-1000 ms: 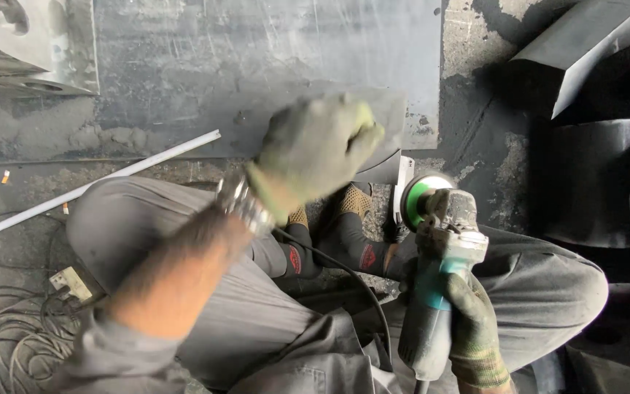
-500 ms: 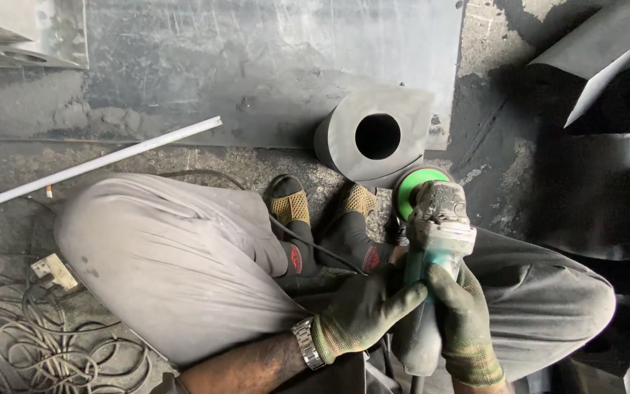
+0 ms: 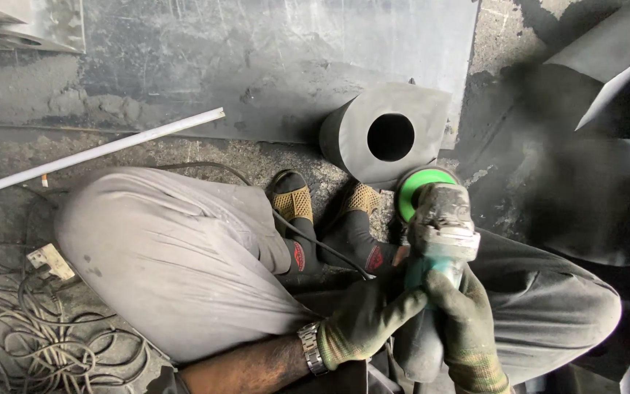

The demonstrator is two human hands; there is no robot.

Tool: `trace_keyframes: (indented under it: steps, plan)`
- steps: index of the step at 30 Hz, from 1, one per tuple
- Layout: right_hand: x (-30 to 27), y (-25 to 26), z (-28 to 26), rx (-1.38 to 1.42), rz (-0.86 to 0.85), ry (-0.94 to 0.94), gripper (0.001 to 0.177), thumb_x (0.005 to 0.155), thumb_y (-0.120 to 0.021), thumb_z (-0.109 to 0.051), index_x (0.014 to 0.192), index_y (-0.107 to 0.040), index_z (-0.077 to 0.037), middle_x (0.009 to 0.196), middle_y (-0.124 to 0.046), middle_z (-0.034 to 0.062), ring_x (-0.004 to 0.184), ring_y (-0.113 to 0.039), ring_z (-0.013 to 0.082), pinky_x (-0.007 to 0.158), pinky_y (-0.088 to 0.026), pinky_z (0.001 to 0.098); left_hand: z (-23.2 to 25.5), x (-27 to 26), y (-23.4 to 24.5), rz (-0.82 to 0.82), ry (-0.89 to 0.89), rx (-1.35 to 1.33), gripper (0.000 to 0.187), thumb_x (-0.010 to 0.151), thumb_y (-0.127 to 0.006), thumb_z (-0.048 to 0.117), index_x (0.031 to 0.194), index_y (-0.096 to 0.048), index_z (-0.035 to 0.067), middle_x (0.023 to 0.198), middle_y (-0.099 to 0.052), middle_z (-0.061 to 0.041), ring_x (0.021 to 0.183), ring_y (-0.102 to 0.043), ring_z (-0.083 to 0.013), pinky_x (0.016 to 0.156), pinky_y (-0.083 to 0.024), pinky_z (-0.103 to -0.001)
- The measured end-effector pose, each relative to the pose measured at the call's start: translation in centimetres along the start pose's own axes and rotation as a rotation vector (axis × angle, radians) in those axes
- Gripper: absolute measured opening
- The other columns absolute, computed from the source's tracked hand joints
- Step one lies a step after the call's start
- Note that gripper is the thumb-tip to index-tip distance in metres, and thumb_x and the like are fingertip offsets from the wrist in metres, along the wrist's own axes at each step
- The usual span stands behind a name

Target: Grinding the edges and surfaces of cylindrical rubber or foam blocks using an electric angle grinder.

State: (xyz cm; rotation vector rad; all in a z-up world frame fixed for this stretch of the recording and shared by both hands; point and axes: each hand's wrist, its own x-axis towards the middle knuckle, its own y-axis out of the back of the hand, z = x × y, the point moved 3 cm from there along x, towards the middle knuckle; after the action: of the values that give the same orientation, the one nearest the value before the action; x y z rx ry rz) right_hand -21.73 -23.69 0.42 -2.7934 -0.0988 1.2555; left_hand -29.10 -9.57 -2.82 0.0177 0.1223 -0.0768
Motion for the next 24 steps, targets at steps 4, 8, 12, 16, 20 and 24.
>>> trace_keyframes:
  steps: [4, 8, 12, 16, 20, 24]
  plan:
    - [-0.3, -0.4, 0.1, -0.064, -0.032, -0.037, 0.052, 0.088, -0.067, -0.015, 0.135, -0.057, 0.006, 0.111, -0.067, 0.0091, 0.097, -0.063, 0.0165, 0.090, -0.051, 0.0326, 0.1, -1.2, -0.4, -0.069, -0.292, 0.781, 0.026, 0.100, -0.058, 0.020, 0.122, -0.064, 0.008, 0.100, -0.066, -0.012, 0.085, -0.067, -0.0294, 0.071, -0.054, -0.041]
    - [-0.6, 1.0, 0.2, 0.003, -0.006, -0.010, 0.051, 0.089, -0.065, -0.015, 0.136, -0.056, 0.005, 0.111, -0.067, 0.0084, 0.097, -0.063, 0.0155, 0.090, -0.051, 0.0321, 0.7, 0.5, -0.7, -0.159, -0.057, 0.446, 0.026, 0.108, -0.058, 0.024, 0.128, -0.065, 0.009, 0.099, -0.068, -0.012, 0.078, -0.068, -0.0272, 0.064, -0.054, -0.038]
    - [-0.4, 0.5, 0.2, 0.019, 0.009, -0.024, 0.049, 0.090, -0.065, -0.015, 0.134, -0.056, 0.005, 0.109, -0.067, 0.0078, 0.096, -0.063, 0.0150, 0.089, -0.051, 0.0311, 0.5, -0.1, -0.4, -0.043, -0.127, 0.253, 0.023, 0.108, -0.055, 0.022, 0.125, -0.062, 0.008, 0.119, -0.069, -0.017, 0.086, -0.070, -0.0307, 0.066, -0.054, -0.041]
    - [-0.3, 0.1, 0.8, -0.061, -0.047, -0.058, 0.047, 0.090, -0.067, -0.012, 0.132, -0.058, 0.007, 0.106, -0.066, 0.0091, 0.093, -0.062, 0.0160, 0.086, -0.051, 0.0316, -0.3, -2.1, -0.5, 0.082, -0.336, 0.677, 0.019, 0.108, -0.055, 0.020, 0.122, -0.061, 0.008, 0.126, -0.066, -0.018, 0.102, -0.071, -0.0316, 0.082, -0.057, -0.042]
    - [-0.3, 1.7, 0.9, -0.015, -0.049, -0.005, 0.045, 0.093, -0.067, -0.013, 0.131, -0.058, 0.009, 0.105, -0.066, 0.0096, 0.092, -0.062, 0.0172, 0.085, -0.051, 0.0328, 0.5, 0.3, -0.6, -0.133, -0.003, 0.547, 0.026, 0.106, -0.061, 0.026, 0.128, -0.067, 0.014, 0.099, -0.069, -0.014, 0.079, -0.070, -0.0280, 0.064, -0.055, -0.038]
    - [-0.8, -0.2, -1.0, -0.004, 0.058, -0.016, 0.050, 0.086, -0.064, -0.016, 0.132, -0.057, 0.003, 0.107, -0.069, 0.0060, 0.096, -0.065, 0.0144, 0.089, -0.051, 0.0312, 0.8, 0.5, -0.1, -0.081, 0.201, -0.030, 0.026, 0.108, -0.059, 0.032, 0.126, -0.064, 0.014, 0.105, -0.075, -0.016, 0.091, -0.075, -0.0314, 0.069, -0.057, -0.038]
